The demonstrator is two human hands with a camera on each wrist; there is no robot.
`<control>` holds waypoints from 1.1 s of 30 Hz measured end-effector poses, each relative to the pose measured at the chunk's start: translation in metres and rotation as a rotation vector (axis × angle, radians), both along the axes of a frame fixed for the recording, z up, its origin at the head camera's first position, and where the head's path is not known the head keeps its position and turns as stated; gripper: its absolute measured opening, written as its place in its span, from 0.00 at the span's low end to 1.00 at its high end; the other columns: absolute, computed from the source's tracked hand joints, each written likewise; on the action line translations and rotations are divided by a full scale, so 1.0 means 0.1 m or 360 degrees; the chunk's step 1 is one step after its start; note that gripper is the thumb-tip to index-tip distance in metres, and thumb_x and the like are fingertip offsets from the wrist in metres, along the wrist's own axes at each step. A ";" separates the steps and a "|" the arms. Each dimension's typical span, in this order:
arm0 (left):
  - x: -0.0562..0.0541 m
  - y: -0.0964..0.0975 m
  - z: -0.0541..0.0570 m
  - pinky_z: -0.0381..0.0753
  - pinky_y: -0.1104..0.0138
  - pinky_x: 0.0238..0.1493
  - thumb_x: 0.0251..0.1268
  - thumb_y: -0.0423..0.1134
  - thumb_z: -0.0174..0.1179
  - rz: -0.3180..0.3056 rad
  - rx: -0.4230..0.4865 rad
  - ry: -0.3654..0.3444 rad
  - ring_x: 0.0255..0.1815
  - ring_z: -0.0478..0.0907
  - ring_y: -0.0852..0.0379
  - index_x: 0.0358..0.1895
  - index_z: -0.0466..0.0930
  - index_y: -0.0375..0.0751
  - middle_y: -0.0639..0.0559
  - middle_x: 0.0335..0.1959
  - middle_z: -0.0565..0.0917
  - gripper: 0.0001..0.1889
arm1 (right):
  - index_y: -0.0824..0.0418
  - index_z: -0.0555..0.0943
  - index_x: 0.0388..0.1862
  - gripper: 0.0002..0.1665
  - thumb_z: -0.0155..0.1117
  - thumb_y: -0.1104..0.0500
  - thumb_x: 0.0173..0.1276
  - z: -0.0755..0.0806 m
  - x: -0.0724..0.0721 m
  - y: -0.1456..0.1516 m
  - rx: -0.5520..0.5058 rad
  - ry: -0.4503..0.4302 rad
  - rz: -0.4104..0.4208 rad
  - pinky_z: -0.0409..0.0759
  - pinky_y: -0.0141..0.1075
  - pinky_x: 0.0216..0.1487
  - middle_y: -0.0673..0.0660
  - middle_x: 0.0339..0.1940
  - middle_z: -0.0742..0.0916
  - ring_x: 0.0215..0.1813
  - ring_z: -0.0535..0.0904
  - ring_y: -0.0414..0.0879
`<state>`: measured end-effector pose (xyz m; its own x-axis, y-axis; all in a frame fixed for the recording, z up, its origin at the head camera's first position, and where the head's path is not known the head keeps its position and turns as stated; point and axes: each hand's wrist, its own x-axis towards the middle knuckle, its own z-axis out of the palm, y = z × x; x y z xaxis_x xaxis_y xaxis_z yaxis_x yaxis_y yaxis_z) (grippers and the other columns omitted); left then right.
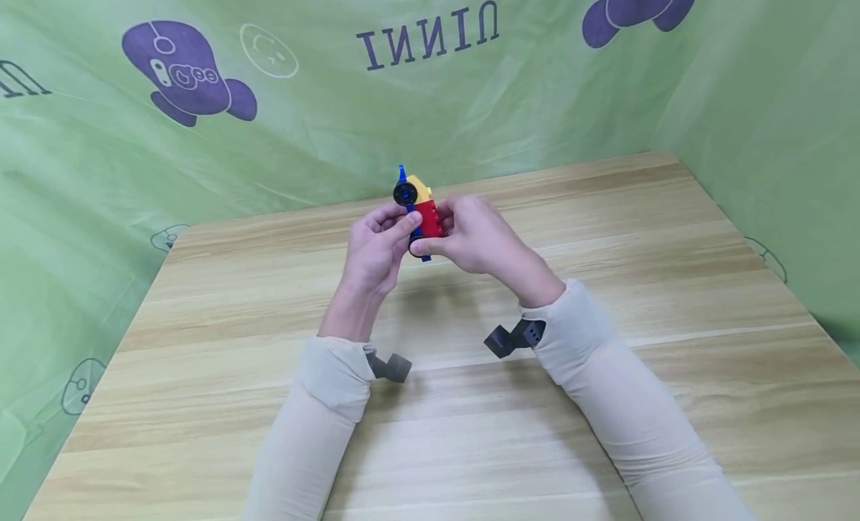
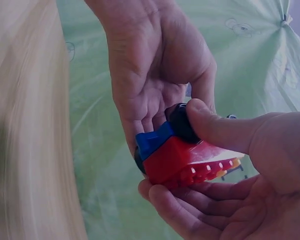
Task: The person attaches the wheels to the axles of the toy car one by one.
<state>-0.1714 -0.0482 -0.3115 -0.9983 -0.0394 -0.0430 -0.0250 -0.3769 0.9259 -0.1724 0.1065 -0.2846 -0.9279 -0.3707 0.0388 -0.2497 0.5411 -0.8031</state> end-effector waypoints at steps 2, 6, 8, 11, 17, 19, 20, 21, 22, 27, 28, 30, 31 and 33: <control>0.00 -0.01 0.01 0.85 0.73 0.40 0.63 0.20 0.62 -0.0017 0.0007 0.0009 0.34 0.79 0.60 0.44 0.78 0.26 0.50 0.31 0.80 0.07 | 0.70 0.79 0.59 0.30 0.77 0.56 0.62 0.01 0.00 0.01 -0.0004 -0.0018 -0.0013 0.86 0.37 0.45 0.64 0.45 0.89 0.44 0.87 0.53; 0.01 -0.04 0.02 0.85 0.72 0.42 0.63 0.20 0.62 -0.0064 0.0054 0.0026 0.35 0.80 0.60 0.41 0.80 0.30 0.48 0.32 0.82 0.06 | 0.68 0.80 0.58 0.32 0.78 0.52 0.60 0.04 0.01 0.03 0.0013 -0.0045 -0.0046 0.85 0.39 0.47 0.64 0.46 0.88 0.45 0.87 0.52; 0.01 -0.05 0.03 0.85 0.71 0.43 0.64 0.20 0.61 -0.0096 0.0074 0.0030 0.35 0.82 0.60 0.40 0.79 0.32 0.48 0.33 0.82 0.06 | 0.68 0.80 0.56 0.33 0.79 0.50 0.59 0.06 0.02 0.04 0.0029 -0.0045 -0.0061 0.85 0.40 0.47 0.63 0.46 0.88 0.45 0.87 0.52; 0.01 -0.06 0.04 0.86 0.71 0.44 0.65 0.22 0.61 -0.0132 0.0089 0.0032 0.36 0.83 0.60 0.39 0.79 0.34 0.49 0.33 0.83 0.05 | 0.67 0.81 0.54 0.33 0.79 0.47 0.58 0.08 0.02 0.07 0.0054 -0.0042 -0.0064 0.84 0.39 0.45 0.62 0.45 0.89 0.44 0.87 0.51; 0.01 -0.08 0.04 0.86 0.70 0.44 0.63 0.23 0.64 -0.0142 0.0094 0.0035 0.36 0.83 0.59 0.39 0.81 0.34 0.46 0.35 0.83 0.05 | 0.66 0.81 0.53 0.27 0.72 0.47 0.66 0.10 -0.02 0.12 -0.0015 -0.0117 -0.0017 0.84 0.35 0.39 0.62 0.43 0.89 0.38 0.85 0.49; 0.02 -0.09 0.04 0.86 0.70 0.44 0.63 0.24 0.64 -0.0144 0.0097 0.0037 0.36 0.83 0.59 0.38 0.81 0.35 0.46 0.35 0.84 0.05 | 0.66 0.81 0.55 0.25 0.69 0.49 0.69 0.10 -0.03 0.15 -0.0046 -0.0129 0.0011 0.84 0.34 0.39 0.62 0.45 0.89 0.36 0.85 0.48; 0.02 -0.09 0.04 0.86 0.70 0.44 0.64 0.24 0.64 -0.0147 0.0095 0.0041 0.36 0.83 0.59 0.38 0.81 0.35 0.47 0.35 0.84 0.04 | 0.66 0.81 0.57 0.25 0.68 0.50 0.70 0.10 -0.03 0.16 -0.0053 -0.0127 0.0026 0.84 0.34 0.39 0.63 0.47 0.89 0.36 0.85 0.48; 0.02 -0.09 0.04 0.86 0.70 0.44 0.64 0.24 0.63 -0.0149 0.0090 0.0043 0.36 0.83 0.59 0.38 0.80 0.35 0.48 0.35 0.84 0.04 | 0.66 0.81 0.58 0.24 0.67 0.51 0.71 0.10 -0.04 0.17 -0.0055 -0.0122 0.0040 0.84 0.34 0.39 0.63 0.48 0.89 0.37 0.85 0.48; 0.02 -0.09 0.04 0.85 0.71 0.44 0.65 0.25 0.63 -0.0149 0.0077 0.0043 0.35 0.82 0.60 0.38 0.80 0.35 0.49 0.34 0.84 0.04 | 0.66 0.80 0.59 0.24 0.67 0.52 0.71 0.10 -0.04 0.18 -0.0057 -0.0119 0.0049 0.84 0.34 0.40 0.63 0.49 0.88 0.37 0.85 0.48; 0.01 -0.10 0.02 0.84 0.71 0.46 0.66 0.29 0.64 -0.0142 -0.0049 0.0034 0.37 0.81 0.61 0.49 0.80 0.26 0.51 0.37 0.84 0.11 | 0.66 0.82 0.57 0.22 0.67 0.52 0.71 0.11 -0.05 0.20 -0.0053 -0.0122 0.0054 0.84 0.33 0.39 0.63 0.48 0.89 0.36 0.85 0.46; 0.01 -0.11 0.01 0.84 0.70 0.48 0.66 0.30 0.64 -0.0140 -0.0085 0.0029 0.38 0.81 0.61 0.51 0.80 0.24 0.49 0.39 0.84 0.14 | 0.66 0.82 0.56 0.23 0.67 0.52 0.71 0.11 -0.06 0.20 -0.0047 -0.0130 0.0041 0.84 0.33 0.39 0.63 0.47 0.89 0.36 0.85 0.46; 0.00 -0.12 0.00 0.85 0.67 0.52 0.67 0.31 0.64 -0.0137 -0.0165 0.0024 0.40 0.83 0.60 0.55 0.79 0.22 0.44 0.44 0.85 0.18 | 0.67 0.82 0.54 0.23 0.68 0.50 0.70 0.11 -0.07 0.20 -0.0019 -0.0146 0.0001 0.84 0.33 0.37 0.63 0.45 0.89 0.34 0.84 0.46; -0.01 -0.12 -0.01 0.85 0.65 0.54 0.67 0.32 0.64 -0.0133 -0.0208 0.0022 0.40 0.84 0.60 0.56 0.79 0.22 0.41 0.45 0.86 0.18 | 0.67 0.82 0.52 0.23 0.68 0.49 0.70 0.11 -0.07 0.20 0.0000 -0.0152 -0.0020 0.84 0.33 0.37 0.63 0.43 0.89 0.33 0.84 0.46; -0.03 -0.14 -0.02 0.86 0.61 0.55 0.68 0.33 0.65 -0.0127 -0.0286 0.0011 0.39 0.85 0.59 0.55 0.80 0.22 0.35 0.48 0.86 0.18 | 0.67 0.82 0.50 0.24 0.69 0.48 0.69 0.10 -0.08 0.20 0.0042 -0.0165 -0.0057 0.83 0.34 0.35 0.62 0.40 0.89 0.32 0.83 0.46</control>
<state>-0.1742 -0.0623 -0.3134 -0.9988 0.0337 -0.0356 -0.0417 -0.2027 0.9784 -0.1802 0.1267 -0.2745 -0.9391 -0.3369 -0.0677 -0.1461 0.5696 -0.8088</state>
